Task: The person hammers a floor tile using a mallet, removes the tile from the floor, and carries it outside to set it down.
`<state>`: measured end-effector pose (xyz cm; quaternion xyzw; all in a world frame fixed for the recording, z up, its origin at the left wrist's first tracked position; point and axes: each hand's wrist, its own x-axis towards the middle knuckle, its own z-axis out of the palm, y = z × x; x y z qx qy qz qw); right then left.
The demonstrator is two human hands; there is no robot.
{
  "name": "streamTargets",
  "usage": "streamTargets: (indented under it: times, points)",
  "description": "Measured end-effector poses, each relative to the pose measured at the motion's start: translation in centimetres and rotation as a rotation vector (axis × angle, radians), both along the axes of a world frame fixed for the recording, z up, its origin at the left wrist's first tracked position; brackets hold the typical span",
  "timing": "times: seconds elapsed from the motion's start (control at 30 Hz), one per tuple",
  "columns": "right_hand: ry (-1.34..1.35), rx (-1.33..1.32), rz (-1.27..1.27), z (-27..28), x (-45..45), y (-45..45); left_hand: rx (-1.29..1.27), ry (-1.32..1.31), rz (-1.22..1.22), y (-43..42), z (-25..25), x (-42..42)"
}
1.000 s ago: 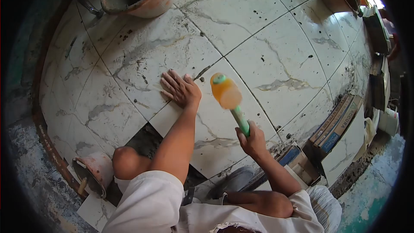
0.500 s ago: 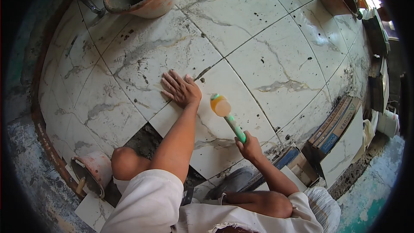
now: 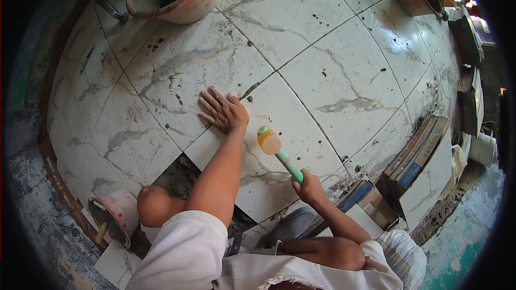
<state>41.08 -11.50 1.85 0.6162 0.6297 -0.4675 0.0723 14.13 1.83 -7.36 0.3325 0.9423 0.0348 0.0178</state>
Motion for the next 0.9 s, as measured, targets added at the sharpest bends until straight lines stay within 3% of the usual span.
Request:
streamTargets:
  times: [0.1, 0.13, 0.23, 0.3, 0.37, 0.5, 0.63, 0.7, 0.73, 0.77, 0.83, 0.9]
  points:
    - [0.151, 0.029, -0.069, 4.1, -1.8, 0.8, -0.004, 0.005, -0.010, -0.1, 0.0, 0.0]
    - [0.332, 0.130, -0.084, 2.5, -0.8, -0.2, -0.002, 0.006, -0.007, 0.0, -0.1, -0.1]
    - [0.402, 0.260, -0.008, 0.2, 1.0, -1.4, 0.004, 0.014, -0.018, -0.1, 0.0, 0.0]
    - [-0.027, -0.057, -0.057, -0.6, 1.1, -1.5, -0.016, -0.007, 0.000, 0.1, 0.3, 0.1]
    - [0.044, 0.071, -0.003, 0.0, 1.4, -1.7, -0.009, 0.009, -0.004, 0.1, 0.1, 0.0]
    - [0.085, 0.100, 0.013, -0.6, 1.4, -2.2, -0.032, -0.027, -0.012, 0.0, 0.4, 0.0]
    - [0.017, 0.030, -0.044, 2.7, 0.3, -2.0, -0.002, 0.004, -0.014, -0.1, -0.1, -0.1]
    - [0.291, 0.192, -0.156, 3.0, 0.4, -2.5, 0.018, 0.009, -0.011, -0.3, -0.2, -0.1]
    - [0.349, 0.365, 0.023, 0.7, 1.8, -3.5, -0.005, -0.001, -0.012, -0.3, -0.2, -0.1]
    - [0.347, 0.372, 0.022, 0.3, 1.8, -3.9, -0.022, -0.008, -0.017, -0.2, -0.2, -0.2]
    - [-0.101, 0.024, 0.023, -0.1, 1.9, -3.9, 0.035, 0.022, -0.023, -0.1, -0.5, -0.4]
    - [-0.017, 0.045, -0.003, 0.0, 1.9, -4.5, 0.036, -0.130, -0.040, -0.6, 0.4, -0.8]
